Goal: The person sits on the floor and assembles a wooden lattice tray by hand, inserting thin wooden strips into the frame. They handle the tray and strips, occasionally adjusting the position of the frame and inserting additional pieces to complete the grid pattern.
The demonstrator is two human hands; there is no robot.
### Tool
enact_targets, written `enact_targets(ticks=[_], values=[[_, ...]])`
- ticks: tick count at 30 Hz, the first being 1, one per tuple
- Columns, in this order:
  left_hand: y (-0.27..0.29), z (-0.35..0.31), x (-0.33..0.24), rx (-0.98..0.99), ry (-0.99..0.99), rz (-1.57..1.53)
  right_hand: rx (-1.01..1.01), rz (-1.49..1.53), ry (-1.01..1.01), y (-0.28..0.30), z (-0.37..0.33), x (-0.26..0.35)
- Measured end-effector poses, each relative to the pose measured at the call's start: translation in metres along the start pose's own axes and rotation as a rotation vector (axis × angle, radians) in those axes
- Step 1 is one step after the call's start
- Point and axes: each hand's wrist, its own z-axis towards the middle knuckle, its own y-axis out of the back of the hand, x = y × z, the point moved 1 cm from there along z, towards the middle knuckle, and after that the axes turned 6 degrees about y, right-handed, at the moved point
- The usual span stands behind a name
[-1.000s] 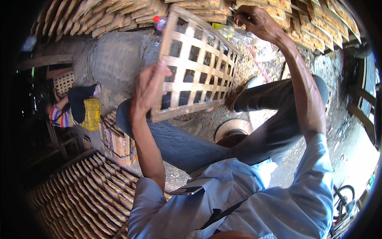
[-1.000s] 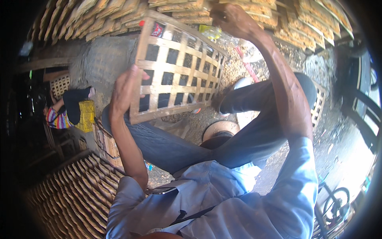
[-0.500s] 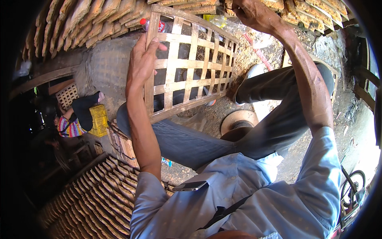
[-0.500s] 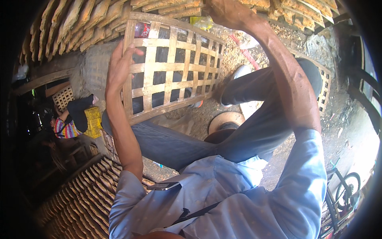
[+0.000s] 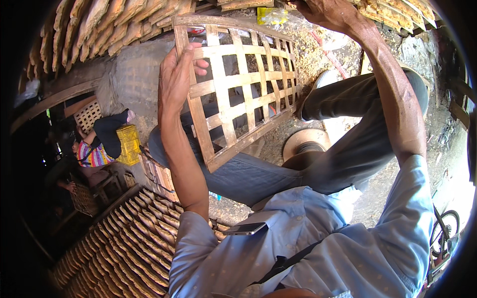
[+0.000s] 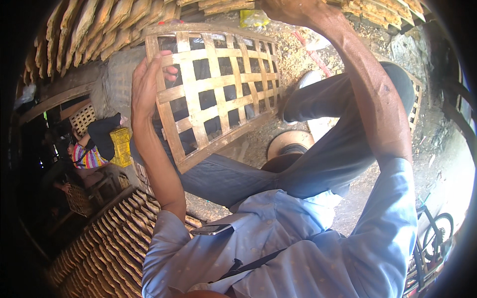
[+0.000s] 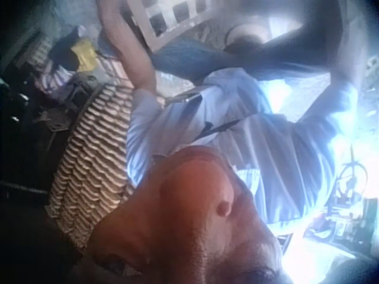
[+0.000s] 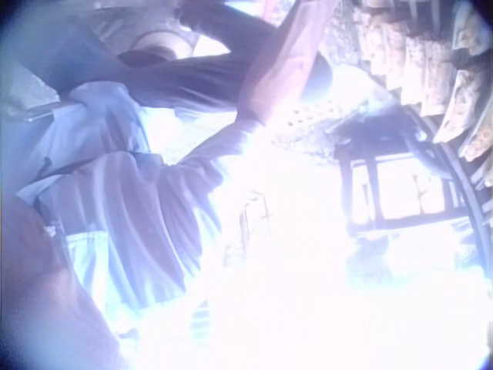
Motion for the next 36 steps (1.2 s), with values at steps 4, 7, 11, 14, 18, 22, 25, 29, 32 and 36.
enact_targets(ticks=[4,7,11,14,18,22,25,29,32,36], values=[[0.002,0.008,0.016,-0.110,-0.005,0.020,0.230,0.008,-0.157,0.014,-0.003,0.028],[0.005,0.012,0.006,-0.193,0.180,0.052,0.080,-0.021,-0.069,0.000,-0.005,0.009],[-0.007,0.023,0.003,-0.283,0.058,-0.063,0.157,0.005,-0.126,0.016,-0.006,0.018],[-0.005,0.032,0.005,-0.150,-0.075,-0.034,-0.097,0.070,0.130,-0.011,-0.012,-0.014],[0.001,0.034,0.020,-0.095,-0.202,-0.091,0.025,0.081,0.066,-0.046,0.015,-0.028],[-0.008,0.034,0.004,-0.041,-0.187,-0.067,-0.034,0.780,0.320,-0.125,0.060,-0.082],[-0.005,0.030,0.005,-0.060,-0.186,-0.022,-0.082,0.377,0.208,-0.217,0.087,-0.111],[-0.002,0.038,0.022,-0.058,-0.178,-0.053,-0.046,0.350,-0.347,-0.253,0.057,-0.083],[0.009,0.025,0.035,-0.126,-0.204,-0.098,-0.026,0.592,-0.413,-0.272,0.052,-0.035],[-0.012,0.039,0.022,-0.125,-0.274,-0.280,-0.105,0.471,-0.399,-0.291,0.044,-0.063]])
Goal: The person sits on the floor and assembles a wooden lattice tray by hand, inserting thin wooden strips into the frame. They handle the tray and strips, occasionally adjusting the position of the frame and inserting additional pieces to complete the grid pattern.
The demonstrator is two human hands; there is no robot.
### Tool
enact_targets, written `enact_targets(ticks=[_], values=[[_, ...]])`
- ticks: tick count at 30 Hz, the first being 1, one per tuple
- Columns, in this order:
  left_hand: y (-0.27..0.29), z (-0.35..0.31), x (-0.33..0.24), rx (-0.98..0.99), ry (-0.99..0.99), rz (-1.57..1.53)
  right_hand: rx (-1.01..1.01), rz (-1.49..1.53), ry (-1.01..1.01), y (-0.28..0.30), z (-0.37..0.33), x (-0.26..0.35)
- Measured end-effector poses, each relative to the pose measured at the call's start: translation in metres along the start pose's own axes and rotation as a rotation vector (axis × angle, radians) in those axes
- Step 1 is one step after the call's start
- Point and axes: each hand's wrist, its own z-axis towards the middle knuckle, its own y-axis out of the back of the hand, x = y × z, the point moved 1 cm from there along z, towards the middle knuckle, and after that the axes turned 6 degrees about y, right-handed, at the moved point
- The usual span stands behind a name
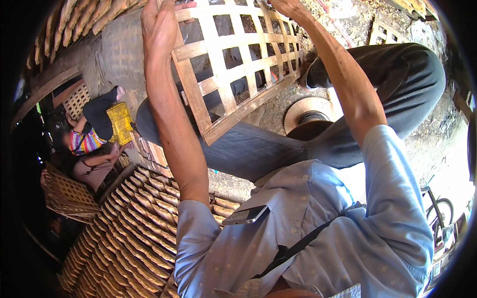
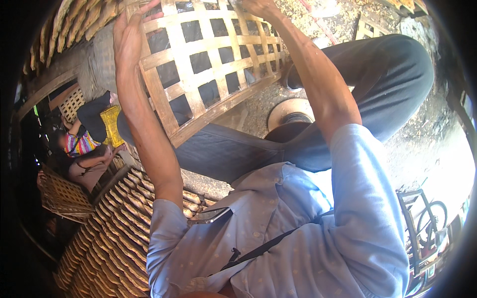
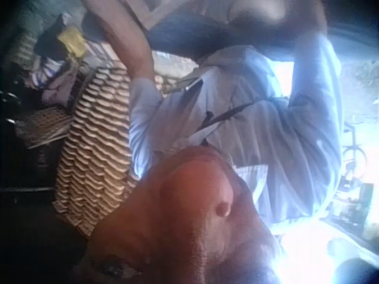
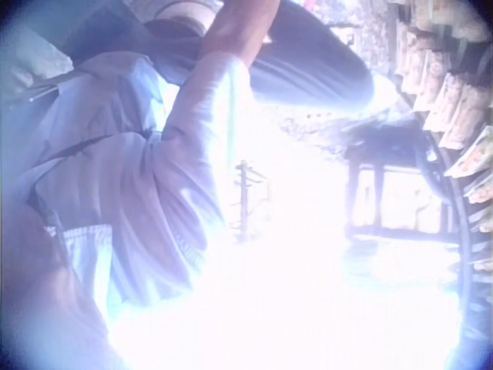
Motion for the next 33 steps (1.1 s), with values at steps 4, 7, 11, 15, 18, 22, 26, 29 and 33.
enact_targets(ticks=[4,7,11,15,18,22,26,29,33], values=[[0.008,-0.007,-0.003,-0.067,0.099,0.017,-0.002,0.107,-0.017,-0.019,-0.004,-0.003],[-0.015,0.013,-0.010,0.062,0.074,-0.010,-0.264,-0.408,0.433,-0.027,-0.002,-0.078],[0.002,0.000,0.002,-0.035,0.095,0.005,-0.202,0.019,0.083,-0.034,-0.015,-0.022],[0.008,0.005,0.009,-0.015,0.057,-0.081,-0.243,0.034,-0.045,-0.017,-0.026,0.013],[0.008,0.011,0.010,0.035,0.057,-0.072,-0.215,-0.009,-0.093,-0.008,-0.031,0.024],[0.000,0.003,0.002,-0.025,0.094,-0.053,-0.095,-0.105,-0.029,-0.006,-0.030,0.048],[0.004,0.009,0.003,0.010,0.032,0.048,-0.498,0.391,0.206,-0.040,-0.027,0.018],[0.022,-0.006,0.012,-0.080,0.092,0.078,-0.116,0.347,-0.180,-0.016,-0.037,0.040],[-0.005,-0.008,-0.015,-0.061,0.146,0.019,-0.158,-0.004,-0.097,-0.018,-0.025,-0.018]])
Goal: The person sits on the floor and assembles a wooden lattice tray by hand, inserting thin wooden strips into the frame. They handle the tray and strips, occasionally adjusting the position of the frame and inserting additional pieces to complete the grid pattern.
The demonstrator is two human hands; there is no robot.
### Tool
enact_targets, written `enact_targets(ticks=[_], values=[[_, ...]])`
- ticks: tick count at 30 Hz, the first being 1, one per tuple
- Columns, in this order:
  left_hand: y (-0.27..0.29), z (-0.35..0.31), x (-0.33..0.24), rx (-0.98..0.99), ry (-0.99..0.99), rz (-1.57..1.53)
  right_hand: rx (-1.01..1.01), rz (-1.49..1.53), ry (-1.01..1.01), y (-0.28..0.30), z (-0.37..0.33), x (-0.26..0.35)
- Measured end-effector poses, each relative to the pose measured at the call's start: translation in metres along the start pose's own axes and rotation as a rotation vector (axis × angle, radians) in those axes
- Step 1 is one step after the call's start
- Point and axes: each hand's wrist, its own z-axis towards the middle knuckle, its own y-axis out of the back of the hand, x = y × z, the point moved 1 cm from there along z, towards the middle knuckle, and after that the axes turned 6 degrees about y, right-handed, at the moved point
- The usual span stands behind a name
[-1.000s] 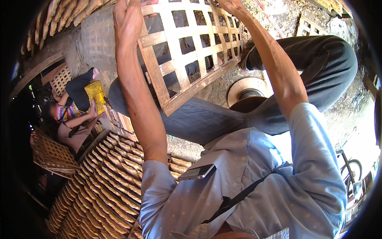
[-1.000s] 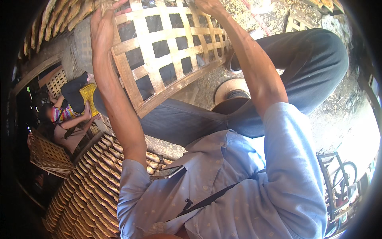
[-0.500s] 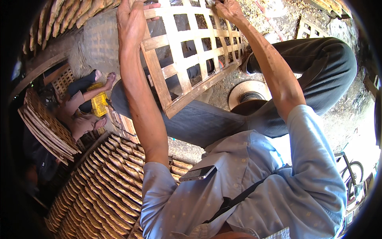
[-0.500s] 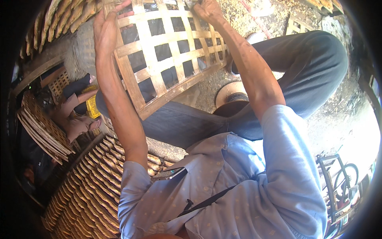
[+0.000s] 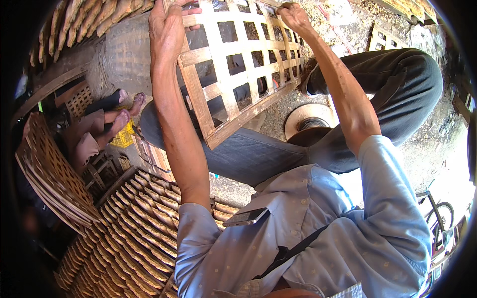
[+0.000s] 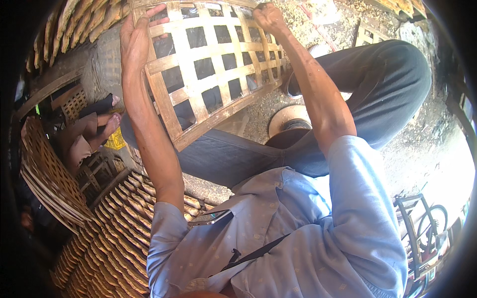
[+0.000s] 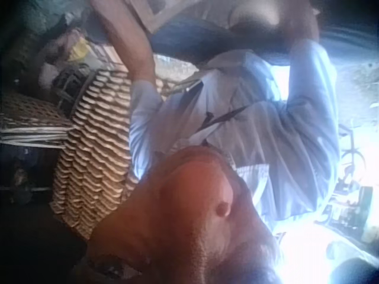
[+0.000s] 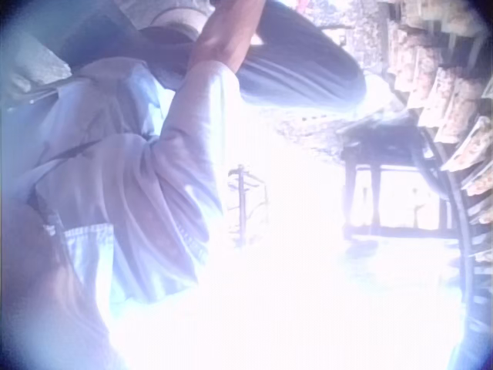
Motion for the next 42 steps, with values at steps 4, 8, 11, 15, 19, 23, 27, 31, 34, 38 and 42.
enact_targets(ticks=[4,8,11,15,19,23,27,31,34,38,42], values=[[-0.004,-0.005,-0.006,-0.112,-0.001,0.119,0.064,0.243,0.407,-0.014,0.013,0.013],[0.017,0.009,0.010,0.077,-0.058,0.268,-0.122,0.373,0.291,-0.019,0.004,-0.032],[0.012,0.007,0.009,0.096,-0.079,0.273,-0.316,-0.367,0.677,-0.012,0.012,-0.066],[0.002,0.010,0.004,0.120,-0.099,0.305,-0.129,-0.109,0.523,-0.029,0.021,-0.096],[0.011,0.008,0.006,0.101,-0.088,0.306,-0.168,0.303,0.614,-0.047,0.030,-0.044],[-0.007,0.020,-0.001,0.160,-0.108,0.119,-0.252,-0.155,0.447,-0.023,0.028,-0.066],[-0.003,0.010,0.003,0.128,-0.070,-0.340,-0.214,0.325,0.072,0.008,0.003,0.024],[-0.004,0.011,-0.024,0.230,0.065,-0.480,0.046,0.829,0.232,0.088,0.001,0.161],[0.014,0.021,-0.011,0.366,0.015,-0.552,0.138,0.296,0.126,0.153,-0.034,0.277],[0.038,0.031,0.004,0.292,-0.014,-0.409,0.252,-0.073,0.506,0.160,-0.108,0.326],[0.054,0.025,0.007,0.213,0.159,-0.371,0.395,-0.304,0.617,0.161,-0.189,0.336]])
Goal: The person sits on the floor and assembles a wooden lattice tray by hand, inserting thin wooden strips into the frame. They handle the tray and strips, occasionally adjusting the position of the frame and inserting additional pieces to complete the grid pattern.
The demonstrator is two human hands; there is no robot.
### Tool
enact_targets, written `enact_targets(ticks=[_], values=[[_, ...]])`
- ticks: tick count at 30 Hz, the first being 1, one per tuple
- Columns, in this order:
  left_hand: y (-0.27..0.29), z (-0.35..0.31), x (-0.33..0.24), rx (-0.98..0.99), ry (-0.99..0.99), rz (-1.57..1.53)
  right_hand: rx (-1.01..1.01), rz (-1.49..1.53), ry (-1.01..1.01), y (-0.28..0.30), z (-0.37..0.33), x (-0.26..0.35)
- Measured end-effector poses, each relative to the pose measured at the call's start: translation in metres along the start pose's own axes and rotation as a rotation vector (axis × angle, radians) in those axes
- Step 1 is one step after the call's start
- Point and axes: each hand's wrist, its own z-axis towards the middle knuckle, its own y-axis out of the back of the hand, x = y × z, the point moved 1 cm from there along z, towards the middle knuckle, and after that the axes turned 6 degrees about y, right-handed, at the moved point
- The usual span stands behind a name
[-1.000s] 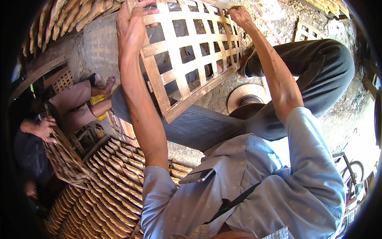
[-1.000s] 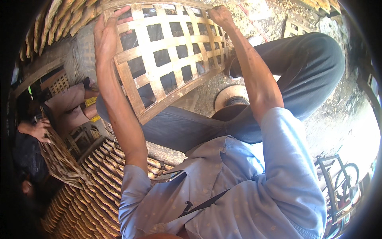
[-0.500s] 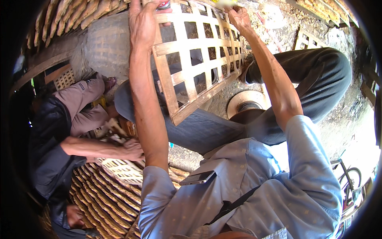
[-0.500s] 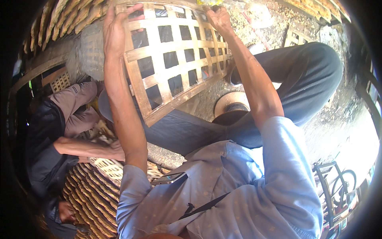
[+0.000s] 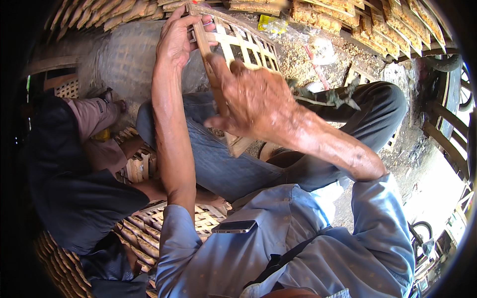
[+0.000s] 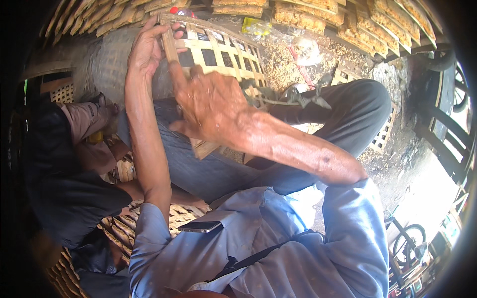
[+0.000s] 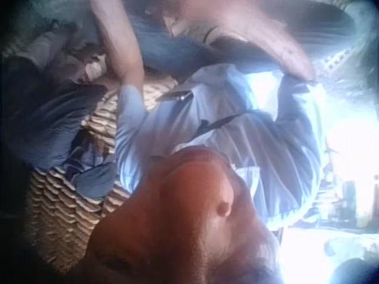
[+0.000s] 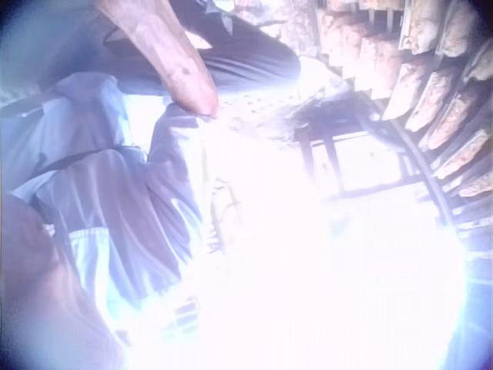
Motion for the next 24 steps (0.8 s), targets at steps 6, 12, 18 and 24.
enact_targets(ticks=[6,12,18,24], values=[[0.001,0.001,-0.001,-0.018,0.070,-0.258,0.221,-0.150,0.041,0.026,0.001,-0.034],[0.017,-0.017,-0.009,-0.325,-0.226,0.026,-0.050,-0.520,0.066,0.132,0.029,-0.070],[-0.025,-0.018,-0.019,-0.415,-0.170,0.845,-0.406,-0.318,0.042,0.115,0.022,-0.153],[-0.019,-0.016,0.010,-0.181,-0.221,0.388,-0.717,-0.244,0.118,0.080,0.023,-0.171]])
